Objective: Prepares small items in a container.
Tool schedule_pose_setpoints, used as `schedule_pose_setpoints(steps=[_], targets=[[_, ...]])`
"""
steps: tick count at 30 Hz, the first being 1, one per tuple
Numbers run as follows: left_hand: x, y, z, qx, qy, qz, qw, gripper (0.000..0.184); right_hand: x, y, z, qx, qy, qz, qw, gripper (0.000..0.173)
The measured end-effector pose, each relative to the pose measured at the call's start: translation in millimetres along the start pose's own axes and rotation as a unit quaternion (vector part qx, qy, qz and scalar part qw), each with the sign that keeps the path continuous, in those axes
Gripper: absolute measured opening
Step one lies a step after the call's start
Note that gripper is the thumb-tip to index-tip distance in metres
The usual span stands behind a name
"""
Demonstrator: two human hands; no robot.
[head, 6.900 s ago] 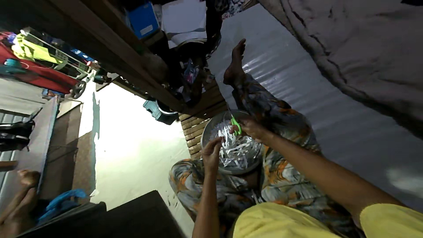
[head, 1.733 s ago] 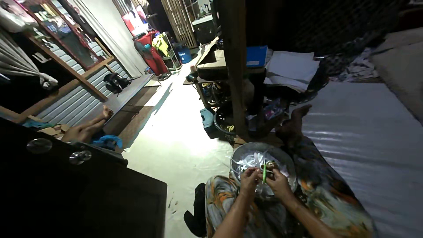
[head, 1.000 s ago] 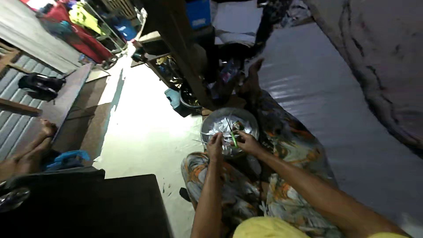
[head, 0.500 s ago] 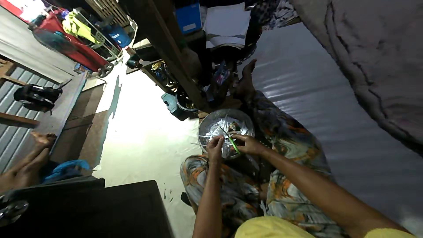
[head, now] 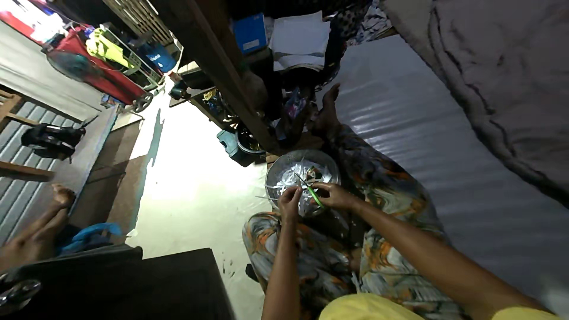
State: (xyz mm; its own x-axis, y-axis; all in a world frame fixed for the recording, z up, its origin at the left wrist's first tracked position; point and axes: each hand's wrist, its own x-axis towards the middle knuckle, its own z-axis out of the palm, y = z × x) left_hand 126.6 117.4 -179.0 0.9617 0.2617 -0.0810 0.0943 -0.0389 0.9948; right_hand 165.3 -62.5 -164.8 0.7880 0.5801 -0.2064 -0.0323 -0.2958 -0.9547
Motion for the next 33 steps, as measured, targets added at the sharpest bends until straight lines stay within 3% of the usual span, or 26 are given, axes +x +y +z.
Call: schedule_pose_setpoints(steps=[15, 20, 33], targets=[[1.0, -4.4, -1.6, -0.014, 0.006, 0.0, 1.0, 0.01, 0.6, 8.6, 0.2, -0.001, 0.046, -0.024, 0.999, 0.042], [1.1, -4.5, -1.1, -0.022, 0.008, -0.004, 1.0, 0.01, -2.5, 1.8, -4.4, -0.012, 0.013, -0.002, 1.0, 0.05], [-0.6, -0.8, -0.9, -0.01, -0.002, -0.016, 1.0, 0.011, -1.6, 5.0, -1.5, -0.001, 0.025, -0.014, 1.0, 0.04]])
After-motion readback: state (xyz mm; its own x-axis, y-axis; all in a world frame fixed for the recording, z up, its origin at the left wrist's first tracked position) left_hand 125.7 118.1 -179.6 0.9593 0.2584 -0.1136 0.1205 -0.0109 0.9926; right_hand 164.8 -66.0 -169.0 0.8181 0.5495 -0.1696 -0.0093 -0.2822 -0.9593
